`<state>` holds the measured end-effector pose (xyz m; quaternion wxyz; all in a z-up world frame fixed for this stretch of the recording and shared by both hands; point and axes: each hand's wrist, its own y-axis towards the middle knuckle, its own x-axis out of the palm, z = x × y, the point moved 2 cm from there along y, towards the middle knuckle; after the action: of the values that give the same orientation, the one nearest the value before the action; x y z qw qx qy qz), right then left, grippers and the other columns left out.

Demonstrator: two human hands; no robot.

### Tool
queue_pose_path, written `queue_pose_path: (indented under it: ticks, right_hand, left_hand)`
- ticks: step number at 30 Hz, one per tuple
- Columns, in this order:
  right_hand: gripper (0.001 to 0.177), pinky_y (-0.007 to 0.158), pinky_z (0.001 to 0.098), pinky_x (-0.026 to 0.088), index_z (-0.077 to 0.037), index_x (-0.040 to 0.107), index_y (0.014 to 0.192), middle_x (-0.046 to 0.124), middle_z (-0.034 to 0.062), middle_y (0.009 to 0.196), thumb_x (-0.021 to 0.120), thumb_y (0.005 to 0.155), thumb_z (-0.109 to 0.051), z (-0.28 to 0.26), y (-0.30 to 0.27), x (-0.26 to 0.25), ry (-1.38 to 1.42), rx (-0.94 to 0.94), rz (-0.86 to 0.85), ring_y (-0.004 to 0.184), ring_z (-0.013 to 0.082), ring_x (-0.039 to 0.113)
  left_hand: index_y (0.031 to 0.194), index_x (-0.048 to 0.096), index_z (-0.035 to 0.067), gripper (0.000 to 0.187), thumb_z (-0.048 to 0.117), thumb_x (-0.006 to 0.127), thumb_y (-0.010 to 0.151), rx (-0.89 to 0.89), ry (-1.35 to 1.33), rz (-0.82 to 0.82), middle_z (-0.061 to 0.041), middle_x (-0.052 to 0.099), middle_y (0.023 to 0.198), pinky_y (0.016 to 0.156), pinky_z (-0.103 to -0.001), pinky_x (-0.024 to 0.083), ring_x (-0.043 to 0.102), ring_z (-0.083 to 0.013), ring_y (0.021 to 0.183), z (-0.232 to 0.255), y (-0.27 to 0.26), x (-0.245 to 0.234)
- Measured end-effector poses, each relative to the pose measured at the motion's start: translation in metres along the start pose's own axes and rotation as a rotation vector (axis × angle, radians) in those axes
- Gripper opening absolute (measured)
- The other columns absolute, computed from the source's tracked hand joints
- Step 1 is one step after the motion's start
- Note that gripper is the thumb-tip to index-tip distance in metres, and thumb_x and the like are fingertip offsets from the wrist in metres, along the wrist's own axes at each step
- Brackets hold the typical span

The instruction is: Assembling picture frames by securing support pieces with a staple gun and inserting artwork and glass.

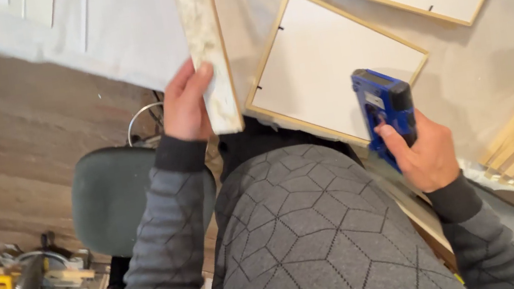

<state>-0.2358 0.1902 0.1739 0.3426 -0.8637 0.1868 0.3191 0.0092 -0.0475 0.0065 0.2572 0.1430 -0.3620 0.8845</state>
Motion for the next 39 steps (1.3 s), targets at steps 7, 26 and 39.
queue_pose_path:
  ticks: [7,26,39]
  right_hand:
    - [0.047,0.09,0.0407,0.051,0.002,0.048,0.141,0.065,0.0217,0.113,0.057,0.1,-0.019,-0.046,0.027,0.057,0.217,0.033,-0.056,0.101,0.0334,0.065]
    - [0.052,0.124,0.0429,0.042,-0.013,0.063,0.14,0.048,0.0155,0.154,0.081,0.093,-0.027,-0.077,-0.003,0.006,0.434,-0.523,0.136,0.142,0.0321,0.05]
    - [0.031,0.064,0.031,0.051,-0.002,0.055,0.106,0.064,0.0076,0.09,0.075,0.099,-0.024,0.13,-0.052,-0.018,0.368,0.236,0.67,0.073,0.0177,0.063]
  left_hand:
    - [0.146,0.053,-0.002,0.064,0.026,0.08,0.095,-0.206,-0.228,-0.642,-0.007,0.048,0.162,0.125,-0.039,0.043,0.051,-0.0201,0.15,0.022,-0.07,0.079]
    - [0.129,0.051,0.008,0.059,0.017,0.089,0.085,-0.036,0.07,-0.41,-0.011,0.049,0.15,0.116,-0.047,0.046,0.051,-0.0282,0.139,0.037,-0.077,0.142]
    - [0.14,0.053,-0.005,0.047,0.019,0.068,0.102,-0.409,-0.197,-0.339,-0.013,0.062,0.132,0.121,-0.064,0.046,0.057,-0.0352,0.132,0.032,-0.04,0.172]
